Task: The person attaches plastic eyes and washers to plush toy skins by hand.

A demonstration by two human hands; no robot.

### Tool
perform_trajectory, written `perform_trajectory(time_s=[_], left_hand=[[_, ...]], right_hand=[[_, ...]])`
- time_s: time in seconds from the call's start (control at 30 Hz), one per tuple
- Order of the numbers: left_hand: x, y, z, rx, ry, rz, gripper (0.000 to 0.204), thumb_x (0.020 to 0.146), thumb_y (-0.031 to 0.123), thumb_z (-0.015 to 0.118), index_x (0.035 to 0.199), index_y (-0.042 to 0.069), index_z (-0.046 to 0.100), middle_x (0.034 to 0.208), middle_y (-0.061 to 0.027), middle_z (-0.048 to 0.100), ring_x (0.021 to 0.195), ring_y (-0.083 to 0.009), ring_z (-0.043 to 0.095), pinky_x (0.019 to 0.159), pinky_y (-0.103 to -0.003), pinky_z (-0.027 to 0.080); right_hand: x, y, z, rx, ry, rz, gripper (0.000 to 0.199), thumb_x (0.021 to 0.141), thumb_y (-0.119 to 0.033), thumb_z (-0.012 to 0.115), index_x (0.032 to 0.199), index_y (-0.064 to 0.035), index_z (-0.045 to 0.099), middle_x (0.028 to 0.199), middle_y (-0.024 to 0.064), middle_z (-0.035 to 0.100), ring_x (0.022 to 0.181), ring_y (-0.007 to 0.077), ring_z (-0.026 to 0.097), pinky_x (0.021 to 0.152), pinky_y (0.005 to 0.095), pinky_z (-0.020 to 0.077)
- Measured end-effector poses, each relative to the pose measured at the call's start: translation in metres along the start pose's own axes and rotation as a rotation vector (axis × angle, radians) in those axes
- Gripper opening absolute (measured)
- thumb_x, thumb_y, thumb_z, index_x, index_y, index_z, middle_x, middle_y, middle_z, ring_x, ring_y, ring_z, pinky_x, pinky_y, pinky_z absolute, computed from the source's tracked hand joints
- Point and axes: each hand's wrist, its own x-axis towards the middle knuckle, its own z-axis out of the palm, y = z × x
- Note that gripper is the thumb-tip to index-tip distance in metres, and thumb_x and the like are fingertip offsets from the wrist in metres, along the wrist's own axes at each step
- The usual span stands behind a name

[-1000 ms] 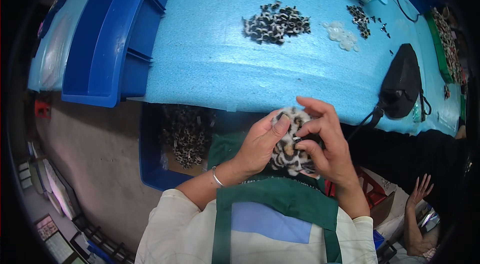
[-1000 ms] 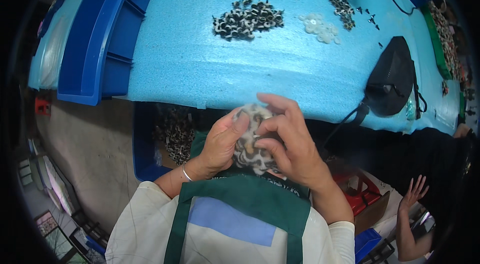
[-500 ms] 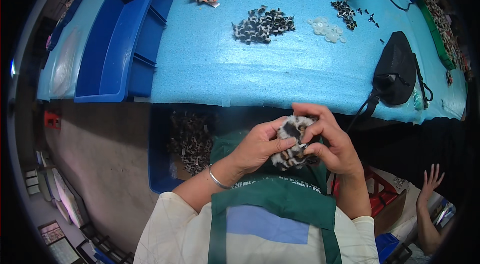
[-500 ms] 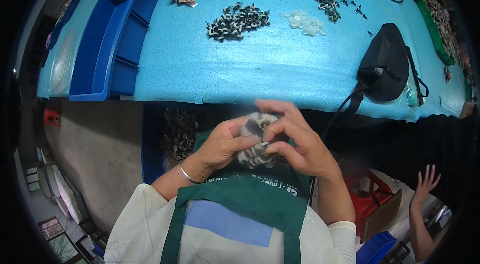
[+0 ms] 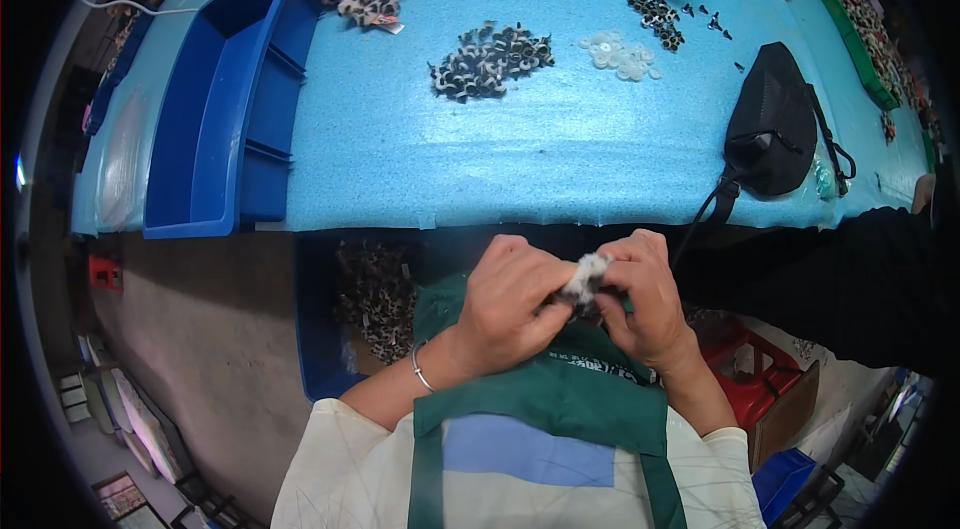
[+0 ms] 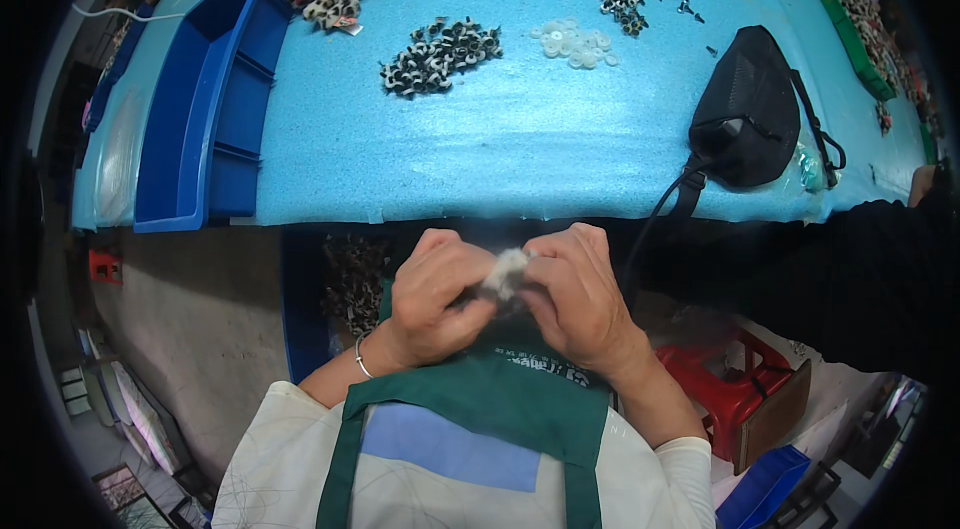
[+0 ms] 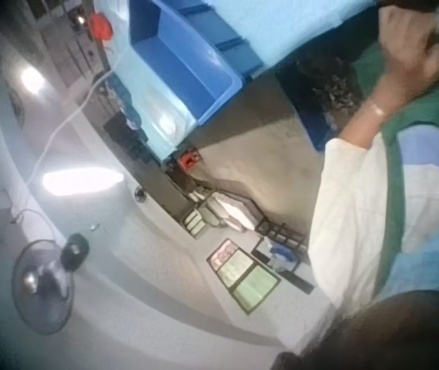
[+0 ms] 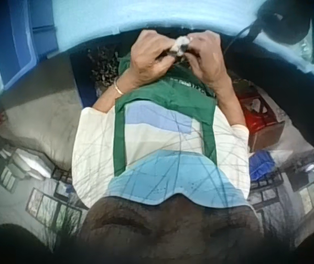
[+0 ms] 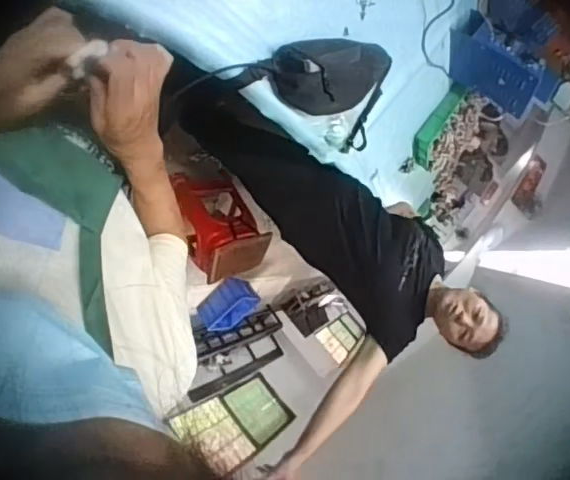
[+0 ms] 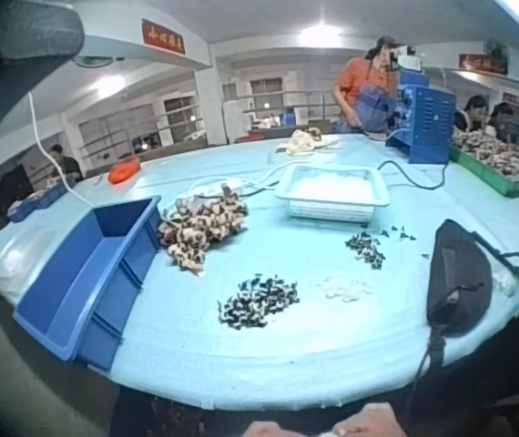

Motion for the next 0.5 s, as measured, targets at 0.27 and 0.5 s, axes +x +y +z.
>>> perform_trajectory(time_s=[0.27, 0.5], left_hand=[[-0.005, 0.001, 0.004, -0.105, 0.012, 0.201, 0.042, 0.055, -0.006, 0.065, 0.096, -0.002, 0.057, 0.092, -0.0145, 0.063, 0.084, -0.0298, 0.064, 0.066, -0.037, 0.044], [-0.006, -0.008, 0.008, -0.152, 0.002, 0.181, 0.044, 0.056, -0.007, 0.069, 0.098, 0.002, 0.058, 0.092, -0.0119, 0.065, 0.081, -0.0251, 0.064, 0.067, -0.033, 0.04]], right_hand=[[-0.004, 0.007, 0.009, 0.313, 0.212, -0.017, 0.032, 0.063, 0.006, 0.066, 0.092, -0.0032, 0.056, 0.086, 0.0101, 0.056, 0.073, 0.0246, 0.052, 0.073, 0.0401, 0.0417], [-0.008, 0.017, 0.017, 0.47, 0.261, -0.079, 0.032, 0.063, 0.008, 0.063, 0.093, -0.0016, 0.058, 0.086, 0.0102, 0.055, 0.073, 0.0226, 0.051, 0.068, 0.0358, 0.0426]])
